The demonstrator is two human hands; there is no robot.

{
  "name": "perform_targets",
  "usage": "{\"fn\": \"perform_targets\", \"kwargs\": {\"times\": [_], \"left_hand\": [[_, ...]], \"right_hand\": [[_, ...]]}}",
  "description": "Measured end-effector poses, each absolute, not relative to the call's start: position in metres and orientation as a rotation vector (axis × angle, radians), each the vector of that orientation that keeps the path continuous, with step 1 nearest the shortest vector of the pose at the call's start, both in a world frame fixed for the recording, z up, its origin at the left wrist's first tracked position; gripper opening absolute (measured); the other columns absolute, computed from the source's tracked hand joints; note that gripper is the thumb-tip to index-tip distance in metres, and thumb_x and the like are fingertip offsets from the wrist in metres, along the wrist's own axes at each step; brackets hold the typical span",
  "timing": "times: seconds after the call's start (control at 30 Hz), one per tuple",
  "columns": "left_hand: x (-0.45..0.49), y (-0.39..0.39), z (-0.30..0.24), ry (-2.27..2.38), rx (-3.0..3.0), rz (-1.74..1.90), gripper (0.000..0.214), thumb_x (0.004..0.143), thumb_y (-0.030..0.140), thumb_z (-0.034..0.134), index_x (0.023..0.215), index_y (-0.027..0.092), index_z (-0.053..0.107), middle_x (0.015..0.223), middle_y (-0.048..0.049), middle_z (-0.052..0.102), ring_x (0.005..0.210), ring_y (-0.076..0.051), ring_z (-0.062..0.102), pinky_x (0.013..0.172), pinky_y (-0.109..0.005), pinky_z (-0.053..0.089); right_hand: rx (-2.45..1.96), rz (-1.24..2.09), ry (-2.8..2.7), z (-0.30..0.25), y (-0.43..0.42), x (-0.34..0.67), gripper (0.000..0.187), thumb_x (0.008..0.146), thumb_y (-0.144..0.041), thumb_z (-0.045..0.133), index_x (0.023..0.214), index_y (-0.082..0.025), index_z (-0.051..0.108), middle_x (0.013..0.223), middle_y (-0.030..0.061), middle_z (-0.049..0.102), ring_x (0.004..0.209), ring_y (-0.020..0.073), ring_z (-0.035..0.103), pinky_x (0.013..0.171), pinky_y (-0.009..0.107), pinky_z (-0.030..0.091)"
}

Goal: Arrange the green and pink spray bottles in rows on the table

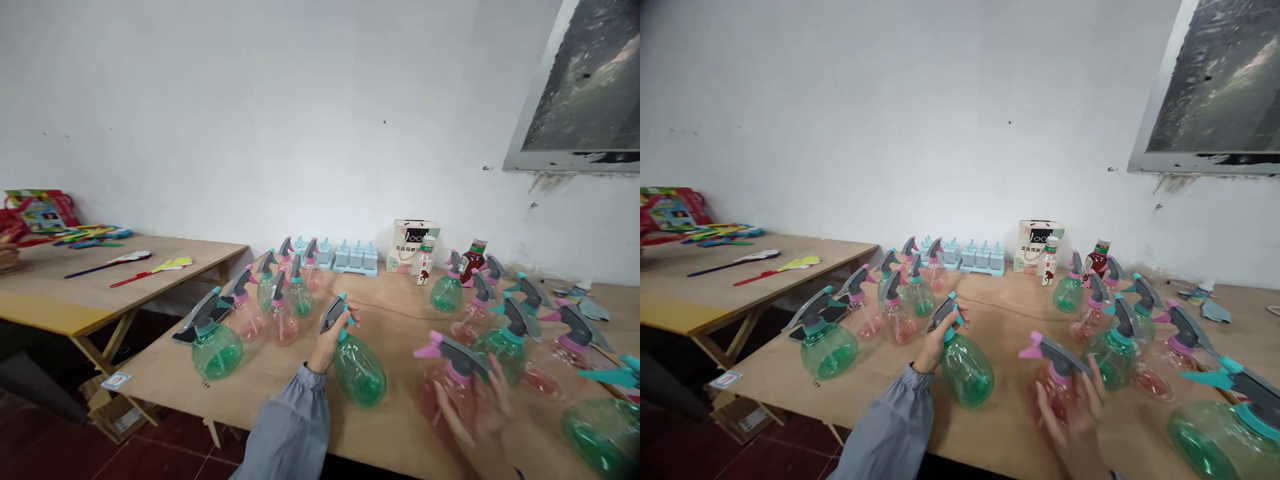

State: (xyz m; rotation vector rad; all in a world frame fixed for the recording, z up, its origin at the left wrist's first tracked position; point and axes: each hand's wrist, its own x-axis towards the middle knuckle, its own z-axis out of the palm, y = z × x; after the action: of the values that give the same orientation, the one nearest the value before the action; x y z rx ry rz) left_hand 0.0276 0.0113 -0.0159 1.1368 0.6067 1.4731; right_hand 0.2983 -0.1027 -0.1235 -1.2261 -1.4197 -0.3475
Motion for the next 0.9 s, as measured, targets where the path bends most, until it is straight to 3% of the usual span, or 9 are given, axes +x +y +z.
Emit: {"fn": "perform_targets", "kwargs": {"times": [0.13,0.23,0.37,0.53,0.63,0.8,0.9], "left_hand": [[0.026,0.015,-0.017,0.482,1.111,1.391,0.041,0.062,0.052,0.083,0.084,0.019,0.070,0.085,-0.0092,0.077,0.094,-0.028,0.073,0.084,-0.034,0.052],[0.025,0.018,-0.019,0.422,1.024,1.447,0.042,0.059,0.052,0.085,0.078,0.020,0.067,0.076,-0.0048,0.073,0.085,-0.025,0.073,0.082,-0.034,0.054],[0.026,0.021,-0.023,0.461,0.941,1.564,0.038,0.062,0.051,0.084,0.070,0.019,0.064,0.061,0.0010,0.062,0.077,-0.021,0.071,0.079,-0.032,0.054],[0.028,0.020,-0.026,0.439,1.040,1.471,0.037,0.065,0.050,0.081,0.078,0.018,0.069,0.075,-0.0053,0.073,0.092,-0.027,0.073,0.087,-0.036,0.052],[0.028,0.018,-0.026,0.469,1.059,1.426,0.036,0.067,0.051,0.080,0.072,0.018,0.068,0.069,-0.0051,0.072,0.094,-0.028,0.073,0.090,-0.038,0.052],[0.027,0.020,-0.027,0.389,1.037,1.345,0.040,0.066,0.052,0.081,0.081,0.017,0.070,0.079,-0.0078,0.074,0.102,-0.030,0.072,0.095,-0.041,0.052],[0.027,0.022,-0.028,0.454,0.998,1.418,0.039,0.066,0.052,0.082,0.073,0.017,0.067,0.068,-0.0043,0.069,0.092,-0.027,0.073,0.089,-0.038,0.054]], "right_hand": [[-1.115,-0.157,-1.435,-0.086,-0.033,0.258,0.095,0.087,-0.041,0.069,0.160,-0.023,0.011,0.131,0.0176,0.061,0.129,0.0353,0.060,0.105,0.060,0.051],[-1.088,-0.025,-1.403,-0.072,0.013,0.248,0.095,0.088,-0.046,0.065,0.160,-0.017,0.009,0.122,0.0174,0.068,0.115,0.0305,0.068,0.102,0.055,0.053],[-1.057,-0.078,-1.336,-0.084,0.045,0.245,0.096,0.087,-0.049,0.066,0.160,-0.015,0.012,0.135,0.0219,0.061,0.122,0.0299,0.065,0.105,0.052,0.050],[-1.113,-0.220,-1.288,-0.110,0.051,0.242,0.109,0.085,-0.058,0.067,0.161,-0.013,0.003,0.149,0.0275,0.046,0.137,0.0363,0.052,0.108,0.059,0.045],[-1.133,-0.246,-1.340,-0.116,0.051,0.242,0.111,0.086,-0.059,0.066,0.162,-0.014,-0.003,0.150,0.0270,0.045,0.141,0.0361,0.047,0.110,0.060,0.044],[-1.162,-0.349,-1.338,-0.120,0.053,0.245,0.105,0.086,-0.062,0.064,0.162,-0.015,0.007,0.152,0.0274,0.043,0.143,0.0381,0.044,0.111,0.064,0.041],[-1.150,-0.338,-1.350,-0.121,0.053,0.246,0.102,0.087,-0.060,0.064,0.161,-0.016,0.009,0.152,0.0270,0.042,0.143,0.0373,0.044,0.111,0.062,0.042]]}}
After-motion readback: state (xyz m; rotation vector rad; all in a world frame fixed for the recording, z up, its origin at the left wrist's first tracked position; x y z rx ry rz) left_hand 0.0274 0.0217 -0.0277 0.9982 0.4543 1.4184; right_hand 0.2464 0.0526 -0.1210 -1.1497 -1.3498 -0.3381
